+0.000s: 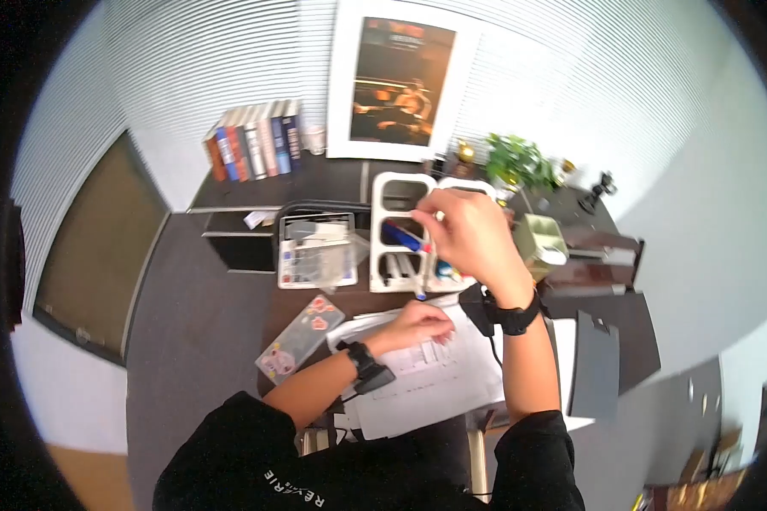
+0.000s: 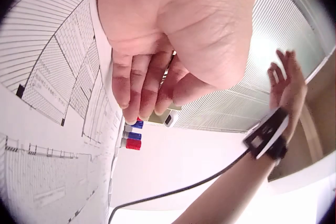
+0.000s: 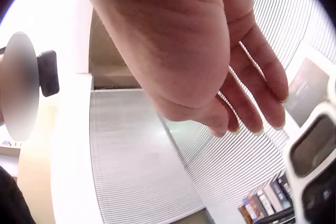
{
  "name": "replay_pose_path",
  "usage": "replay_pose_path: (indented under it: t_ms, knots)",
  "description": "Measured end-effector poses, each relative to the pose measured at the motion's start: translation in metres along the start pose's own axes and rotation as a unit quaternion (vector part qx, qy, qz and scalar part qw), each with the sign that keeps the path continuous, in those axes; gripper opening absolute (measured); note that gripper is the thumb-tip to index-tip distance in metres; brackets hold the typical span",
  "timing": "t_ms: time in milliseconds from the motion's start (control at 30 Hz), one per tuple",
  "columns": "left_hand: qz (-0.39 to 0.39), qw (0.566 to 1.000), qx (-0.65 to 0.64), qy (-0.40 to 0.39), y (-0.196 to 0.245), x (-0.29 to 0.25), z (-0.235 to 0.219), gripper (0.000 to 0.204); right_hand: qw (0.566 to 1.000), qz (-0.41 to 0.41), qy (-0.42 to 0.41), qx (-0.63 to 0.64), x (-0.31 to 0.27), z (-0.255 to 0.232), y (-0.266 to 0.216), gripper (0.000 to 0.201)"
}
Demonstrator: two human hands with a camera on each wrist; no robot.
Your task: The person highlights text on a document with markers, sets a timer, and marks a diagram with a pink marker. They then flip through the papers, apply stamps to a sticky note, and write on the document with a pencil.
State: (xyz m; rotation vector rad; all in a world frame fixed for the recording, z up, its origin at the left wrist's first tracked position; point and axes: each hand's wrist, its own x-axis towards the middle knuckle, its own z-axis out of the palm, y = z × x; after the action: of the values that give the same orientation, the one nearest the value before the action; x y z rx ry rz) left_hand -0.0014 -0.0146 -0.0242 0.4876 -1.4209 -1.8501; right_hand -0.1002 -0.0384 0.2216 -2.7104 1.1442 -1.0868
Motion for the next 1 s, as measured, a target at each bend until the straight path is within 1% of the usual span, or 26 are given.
replay_pose_path:
  t_ms: [67, 100, 133, 200, 233, 267, 333, 400, 433, 467, 500, 567, 600, 667, 700, 800, 867, 933, 967, 1000]
  knots:
    - [0.01, 1.0, 0.018, -0.008, 0.002, -0.001, 0.0, 0.022, 0.992, 0.115, 0.045, -0.002, -0.043, -0.026, 0.025, 0.012]
    - [0.018, 0.999, 0.039, -0.005, 0.006, -0.001, 0.001, 0.022, 0.982, 0.18, 0.061, 0.012, -0.067, -0.029, 0.044, 0.009]
    - [0.011, 0.999, 0.048, -0.018, 0.007, 0.001, 0.001, 0.022, 0.969, 0.227, 0.088, 0.043, -0.088, -0.029, 0.058, 0.007]
    - [0.025, 0.998, 0.055, 0.002, 0.006, -0.002, 0.0, 0.021, 0.962, 0.238, 0.125, 0.046, -0.124, -0.017, 0.084, 0.01]
    - [0.018, 0.998, 0.051, 0.008, 0.012, -0.003, 0.004, 0.021, 0.962, 0.242, 0.118, 0.038, -0.137, -0.009, 0.089, 0.012]
    - [0.002, 0.998, 0.061, -0.006, 0.015, -0.004, 0.006, 0.021, 0.962, 0.247, 0.111, 0.03, -0.147, 0.0, 0.094, 0.014]
    - [0.013, 0.999, 0.045, 0.013, 0.018, -0.004, 0.008, 0.022, 0.974, 0.217, 0.063, 0.036, -0.158, 0.013, 0.098, 0.02]
    - [0.001, 0.998, 0.062, -0.004, 0.018, -0.003, 0.007, 0.024, 0.984, 0.175, 0.037, 0.005, -0.162, 0.029, 0.103, 0.029]
    - [-0.001, 0.999, 0.045, 0.0, 0.016, -0.003, 0.006, 0.024, 0.982, 0.188, 0.018, 0.02, -0.162, 0.034, 0.106, 0.033]
    - [-0.002, 1.0, 0.027, 0.005, 0.014, -0.003, 0.004, 0.025, 0.98, 0.195, 0.029, 0.021, -0.161, 0.041, 0.108, 0.033]
    - [-0.008, 0.999, 0.034, -0.003, 0.013, -0.004, 0.004, 0.025, 0.981, 0.196, -0.003, 0.006, -0.158, 0.046, 0.108, 0.034]
    - [-0.008, 1.0, 0.007, -0.002, 0.012, -0.003, 0.004, 0.025, 0.976, 0.206, -0.064, -0.04, -0.155, 0.053, 0.109, 0.034]
    - [-0.011, 1.0, 0.011, -0.008, 0.013, -0.003, 0.004, 0.025, 0.975, 0.211, -0.058, -0.04, -0.157, 0.059, 0.113, 0.034]
    - [-0.01, 1.0, 0.012, 0.001, 0.015, -0.003, 0.006, 0.028, 0.98, 0.194, -0.013, -0.046, -0.164, 0.078, 0.126, 0.033]
    - [-0.01, 1.0, 0.013, -0.001, 0.016, -0.002, 0.007, 0.028, 0.981, 0.191, 0.003, -0.031, -0.165, 0.077, 0.123, 0.031]
    - [-0.013, 1.0, 0.014, -0.002, 0.016, -0.003, 0.008, 0.027, 0.977, 0.215, -0.003, -0.009, -0.164, 0.071, 0.122, 0.03]
    - [-0.033, 0.998, 0.048, -0.01, 0.015, -0.003, 0.005, 0.026, 0.983, 0.18, 0.032, 0.007, -0.167, 0.068, 0.122, 0.034]
    - [-0.033, 0.998, 0.051, -0.009, 0.017, -0.003, 0.009, 0.027, 0.974, 0.208, 0.047, 0.072, -0.169, 0.062, 0.12, 0.035]
    - [-0.039, 0.998, 0.057, -0.002, 0.019, -0.003, 0.01, 0.028, 0.973, 0.203, 0.078, 0.075, -0.171, 0.059, 0.119, 0.029]
    - [-0.046, 0.997, 0.063, 0.006, 0.02, -0.003, 0.011, 0.028, 0.972, 0.206, 0.08, 0.076, -0.17, 0.053, 0.117, 0.029]
